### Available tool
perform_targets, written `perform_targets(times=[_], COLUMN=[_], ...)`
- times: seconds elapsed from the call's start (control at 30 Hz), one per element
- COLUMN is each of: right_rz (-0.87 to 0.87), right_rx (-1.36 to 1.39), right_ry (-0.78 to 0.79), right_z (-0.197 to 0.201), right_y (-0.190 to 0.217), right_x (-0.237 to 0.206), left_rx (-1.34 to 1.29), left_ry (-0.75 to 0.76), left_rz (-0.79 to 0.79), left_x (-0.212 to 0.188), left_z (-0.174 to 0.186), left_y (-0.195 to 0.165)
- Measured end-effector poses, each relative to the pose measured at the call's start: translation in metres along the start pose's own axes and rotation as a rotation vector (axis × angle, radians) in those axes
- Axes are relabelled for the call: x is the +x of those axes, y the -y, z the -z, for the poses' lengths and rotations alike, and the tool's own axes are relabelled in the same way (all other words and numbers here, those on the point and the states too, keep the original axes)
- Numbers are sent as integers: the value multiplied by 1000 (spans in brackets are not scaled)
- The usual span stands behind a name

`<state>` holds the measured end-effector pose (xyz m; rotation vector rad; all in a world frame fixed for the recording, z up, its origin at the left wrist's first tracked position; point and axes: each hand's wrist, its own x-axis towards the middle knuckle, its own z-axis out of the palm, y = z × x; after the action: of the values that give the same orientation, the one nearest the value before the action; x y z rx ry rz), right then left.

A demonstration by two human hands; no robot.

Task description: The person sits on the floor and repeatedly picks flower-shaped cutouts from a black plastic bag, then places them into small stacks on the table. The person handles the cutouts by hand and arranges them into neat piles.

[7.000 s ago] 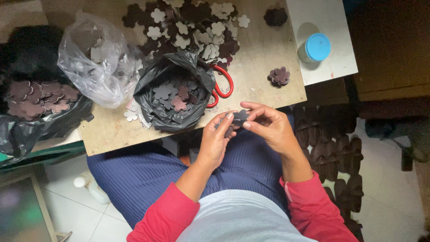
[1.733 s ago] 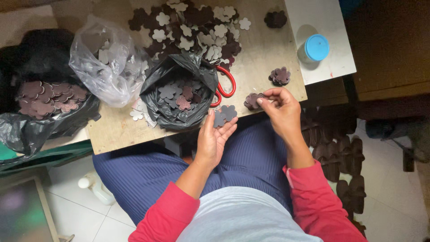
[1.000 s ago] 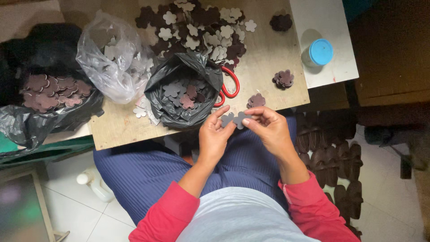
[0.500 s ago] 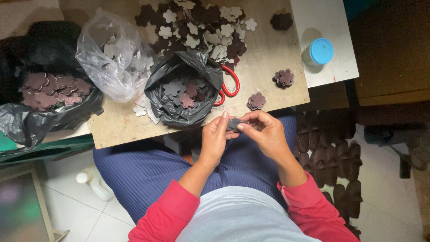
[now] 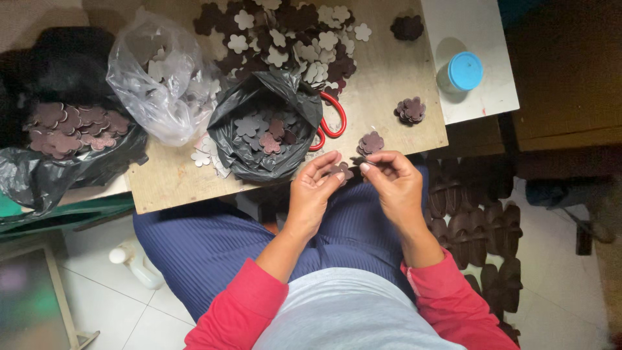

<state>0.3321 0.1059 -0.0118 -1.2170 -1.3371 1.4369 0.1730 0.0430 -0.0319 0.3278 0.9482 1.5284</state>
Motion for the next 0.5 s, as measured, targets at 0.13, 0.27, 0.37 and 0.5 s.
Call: perform_targets(times=[0.13,0.27,0.37,0.5], right_rz=[24,69,38,25], right_rx=[125,49,44,90], right_ry=[17,41,-12,-86], right_z=[6,9,10,8], right_y=[3,5,6,6], right_x=[3,2,2,4], left_rx=[25,-39,-5,-22], left_ry=[-61,-61,-82,-95], left_rz=[-52,-3,12,29], left_x=[0,-1,-1,0], left_z=[0,0,1,2], left_y=[-2,-2,-1,1])
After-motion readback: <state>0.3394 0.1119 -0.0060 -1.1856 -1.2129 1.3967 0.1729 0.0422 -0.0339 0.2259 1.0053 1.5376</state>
